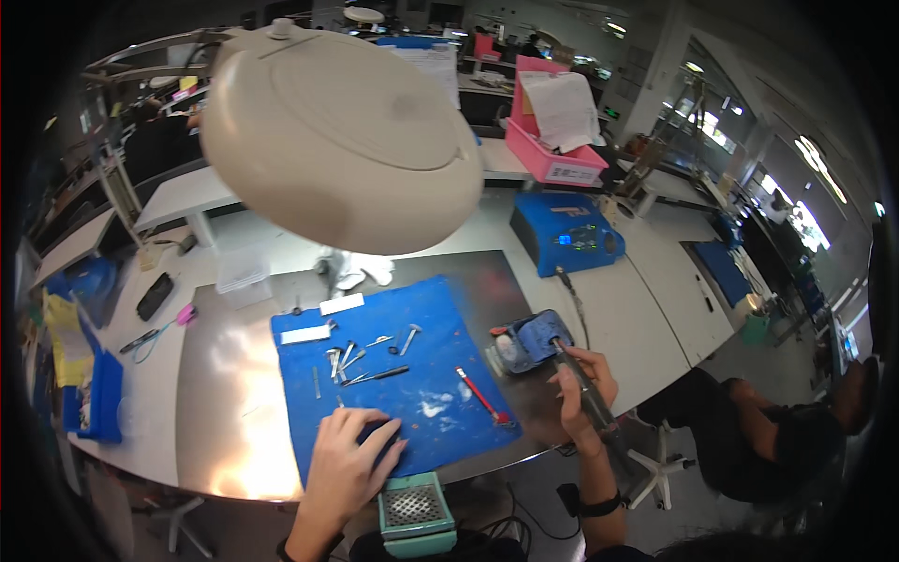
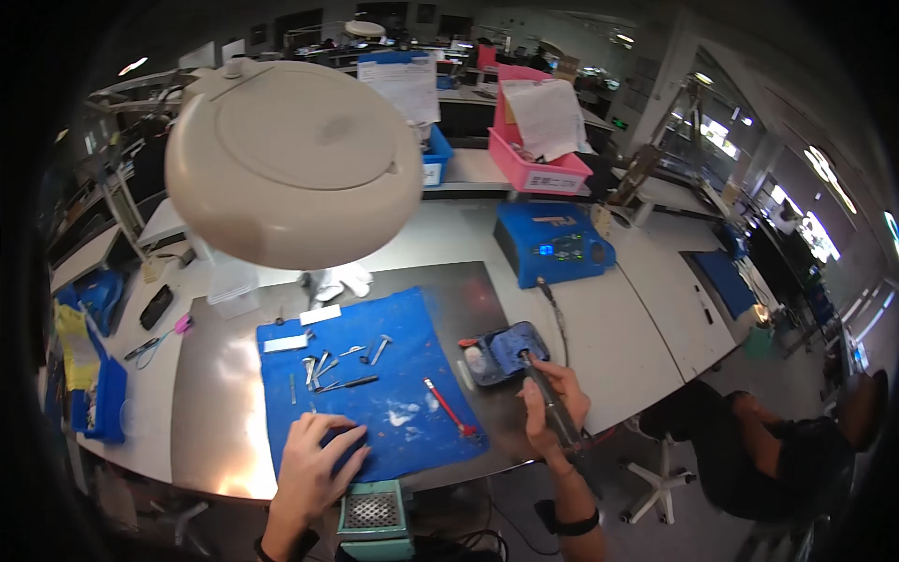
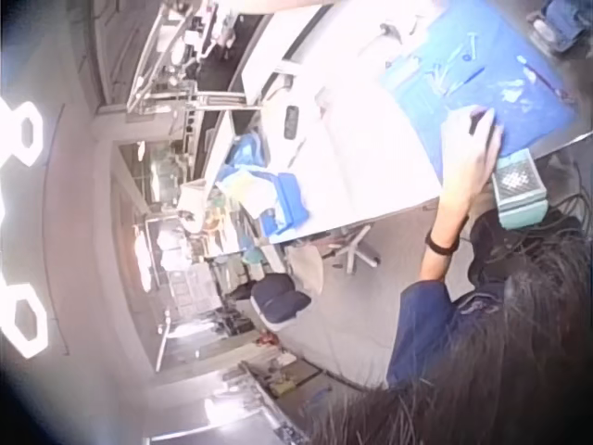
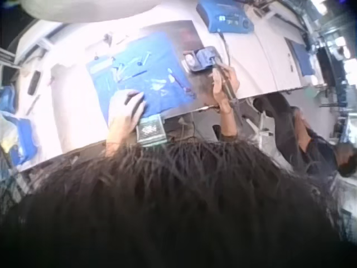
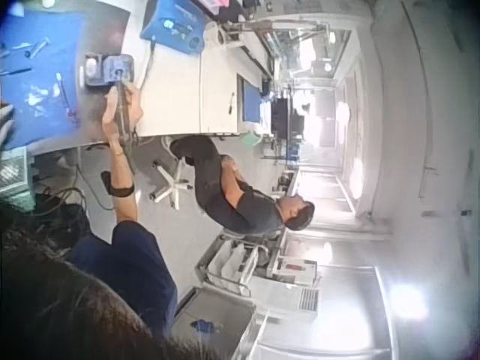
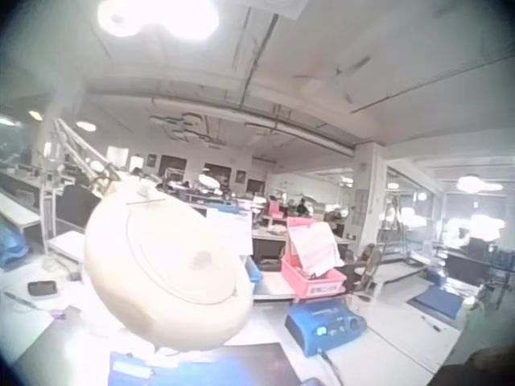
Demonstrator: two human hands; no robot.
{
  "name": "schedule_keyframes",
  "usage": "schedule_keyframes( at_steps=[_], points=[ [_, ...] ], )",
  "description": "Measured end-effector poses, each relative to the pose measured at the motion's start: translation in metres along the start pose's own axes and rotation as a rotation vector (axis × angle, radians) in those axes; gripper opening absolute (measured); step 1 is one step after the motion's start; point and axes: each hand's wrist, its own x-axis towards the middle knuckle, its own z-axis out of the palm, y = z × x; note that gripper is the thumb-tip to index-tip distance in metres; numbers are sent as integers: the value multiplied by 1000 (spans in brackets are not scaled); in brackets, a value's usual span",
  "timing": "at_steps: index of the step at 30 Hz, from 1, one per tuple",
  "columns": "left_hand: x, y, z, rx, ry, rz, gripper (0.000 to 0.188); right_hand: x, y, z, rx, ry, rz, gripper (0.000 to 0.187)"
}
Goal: Grind and polish small metal parts using a handheld rotary tool.
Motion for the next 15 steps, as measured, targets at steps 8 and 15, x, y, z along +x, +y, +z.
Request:
schedule_keyframes(
  at_steps=[8,15],
  points=[
    [-4,-7,5,-107,-12,-60,17,0,6,-4,14,-8,12,31],
    [-11,-12,13,-64,40,-2,24,0,9,0,-8,-17,23,32]
  ],
)
